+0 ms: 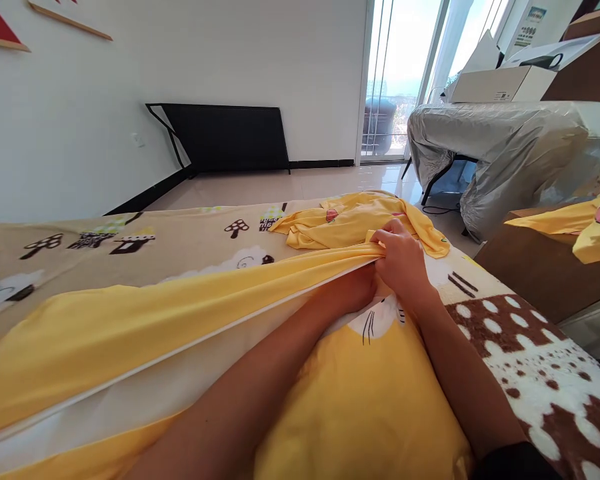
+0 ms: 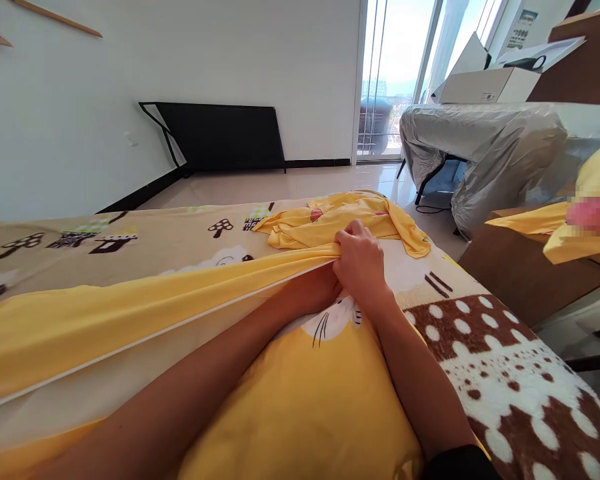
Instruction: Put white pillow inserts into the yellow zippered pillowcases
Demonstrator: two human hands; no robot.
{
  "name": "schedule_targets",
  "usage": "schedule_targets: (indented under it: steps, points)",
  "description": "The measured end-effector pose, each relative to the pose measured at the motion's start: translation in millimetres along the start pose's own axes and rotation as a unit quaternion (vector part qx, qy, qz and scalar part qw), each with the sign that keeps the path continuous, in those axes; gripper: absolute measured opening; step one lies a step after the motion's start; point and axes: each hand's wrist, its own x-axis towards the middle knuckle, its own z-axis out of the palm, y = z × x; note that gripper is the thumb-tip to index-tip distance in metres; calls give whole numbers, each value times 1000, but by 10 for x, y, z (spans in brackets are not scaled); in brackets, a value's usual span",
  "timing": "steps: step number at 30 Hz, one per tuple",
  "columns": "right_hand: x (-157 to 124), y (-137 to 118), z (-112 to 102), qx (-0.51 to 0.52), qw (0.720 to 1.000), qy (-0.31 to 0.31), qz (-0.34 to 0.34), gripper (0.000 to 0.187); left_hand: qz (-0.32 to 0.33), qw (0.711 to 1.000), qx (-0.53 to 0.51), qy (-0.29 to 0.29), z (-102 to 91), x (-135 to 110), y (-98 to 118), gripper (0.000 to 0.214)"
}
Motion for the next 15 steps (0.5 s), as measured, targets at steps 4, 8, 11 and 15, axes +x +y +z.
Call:
schedule_targets:
  steps: [4,8,11,15]
  points:
    - [-2,-12,10,27,999,-35,5,38,13,1000,-9,-12,34,26,-80,35]
    - [14,10,51,62,997,-50,2,38,13,1000,-14,-2,58,35,-106,39]
    - [34,41,89,115,993,-30,-24,37,20,1000,-16,9,39,26,-74,39]
    - [63,91,117,195,978,-27,-72,34,10,999,-25,27,34,3,-57,41]
